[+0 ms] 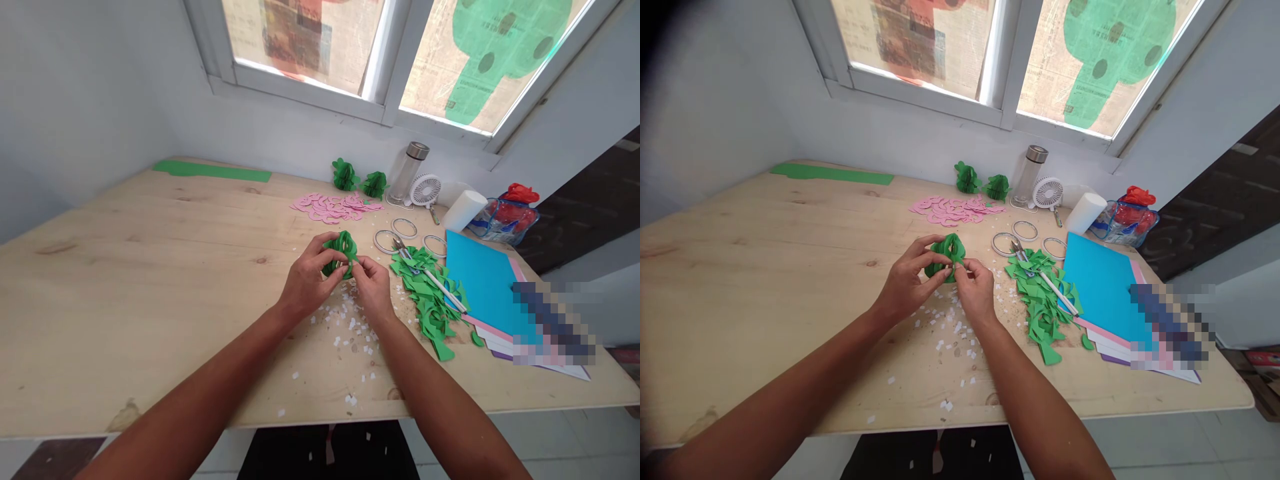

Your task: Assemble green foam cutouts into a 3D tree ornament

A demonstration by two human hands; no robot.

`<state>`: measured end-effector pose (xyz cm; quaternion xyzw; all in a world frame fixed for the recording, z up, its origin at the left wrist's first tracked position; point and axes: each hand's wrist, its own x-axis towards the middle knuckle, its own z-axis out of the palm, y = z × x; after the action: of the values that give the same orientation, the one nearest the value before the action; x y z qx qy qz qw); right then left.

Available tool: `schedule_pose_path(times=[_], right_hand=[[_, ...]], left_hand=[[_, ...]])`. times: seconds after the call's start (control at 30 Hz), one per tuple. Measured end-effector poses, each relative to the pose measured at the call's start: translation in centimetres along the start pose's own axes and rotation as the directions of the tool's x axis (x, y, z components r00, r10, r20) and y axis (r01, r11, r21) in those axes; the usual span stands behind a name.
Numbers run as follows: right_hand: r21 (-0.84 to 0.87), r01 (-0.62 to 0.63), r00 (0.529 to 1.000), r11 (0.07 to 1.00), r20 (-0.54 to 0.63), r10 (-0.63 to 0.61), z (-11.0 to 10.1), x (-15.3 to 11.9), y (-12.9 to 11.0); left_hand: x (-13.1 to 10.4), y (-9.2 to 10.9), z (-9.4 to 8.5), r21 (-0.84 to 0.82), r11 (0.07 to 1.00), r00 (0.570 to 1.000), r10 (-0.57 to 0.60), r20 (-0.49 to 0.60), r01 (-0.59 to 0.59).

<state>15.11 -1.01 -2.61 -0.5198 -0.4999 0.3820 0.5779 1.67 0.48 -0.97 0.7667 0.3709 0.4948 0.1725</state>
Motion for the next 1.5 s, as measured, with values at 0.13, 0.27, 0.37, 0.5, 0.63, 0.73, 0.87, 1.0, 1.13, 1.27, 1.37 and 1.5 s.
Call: schedule_pose_path(times=[0.13, 0.27, 0.37, 0.5, 0.63, 0.73, 0.87, 1.0, 1.13, 1.27, 1.37, 1.5], right_hand=[[0.094, -0.061, 0.998, 0.994, -0.005, 0.062, 0.2, -0.1, -0.3], [0.113, -0.088, 0.996, 0.99, 0.0, 0.089, 0.2, -0.1, -0.4], [0.079, -0.067, 0.998, 0.995, 0.001, 0.067, 0.1, 0.0, -0.2], [0.001, -0.027, 1.0, 1.0, -0.002, 0.027, 0.0, 0.1, 0.3], [-0.054, 0.013, 1.0, 0.998, -0.005, -0.013, -0.1, 0.3, 0.5], [-0.075, 0.032, 0.999, 0.997, -0.005, -0.033, -0.2, 0.3, 0.7], [-0.105, 0.048, 0.999, 0.993, 0.002, -0.048, -0.3, 0.4, 0.9], [-0.149, 0.096, 0.995, 0.984, 0.027, -0.093, -0.4, 0.4, 0.8], [-0.203, 0.138, 0.99, 0.969, 0.051, -0.13, -0.5, 0.3, 0.5], [-0.232, 0.168, 0.985, 0.958, 0.068, -0.156, -0.5, 0.2, 0.5], [-0.228, 0.169, 0.985, 0.959, 0.075, -0.156, -0.5, 0.3, 0.6], [-0.216, 0.161, 0.986, 0.963, 0.068, -0.15, -0.5, 0.3, 0.8]], left_hand=[[0.0, 0.1, 0.0, -0.015, 1.0, 1.0, 0.003, -0.002, -0.003], [0.0, 0.3, -0.1, -0.023, 1.0, 1.0, 0.003, 0.008, -0.002], [0.0, 0.3, 0.0, -0.035, 0.999, 1.0, -0.001, 0.02, 0.002], [0.0, 0.3, 0.0, -0.06, 0.998, 1.0, 0.0, 0.031, 0.002], [0.0, 0.4, 0.0, -0.085, 0.996, 0.999, -0.008, 0.049, 0.012], [0.0, 0.4, -0.1, -0.092, 0.995, 0.997, -0.023, 0.073, 0.03], [0.1, 0.2, -0.2, -0.087, 0.995, 0.994, -0.033, 0.101, 0.042], [0.0, 0.2, -0.2, -0.065, 0.998, 0.993, -0.017, 0.113, 0.024], [-0.2, 0.2, -0.1, -0.014, 1.0, 0.994, 0.01, 0.106, -0.009], [-0.2, 0.2, 0.0, 0.01, 0.999, 0.993, 0.048, 0.104, -0.049], [-0.1, 0.0, -0.2, -0.005, 0.998, 0.991, 0.069, 0.111, -0.068], [0.3, -0.2, -0.6, -0.047, 0.996, 0.987, 0.086, 0.137, -0.08]])
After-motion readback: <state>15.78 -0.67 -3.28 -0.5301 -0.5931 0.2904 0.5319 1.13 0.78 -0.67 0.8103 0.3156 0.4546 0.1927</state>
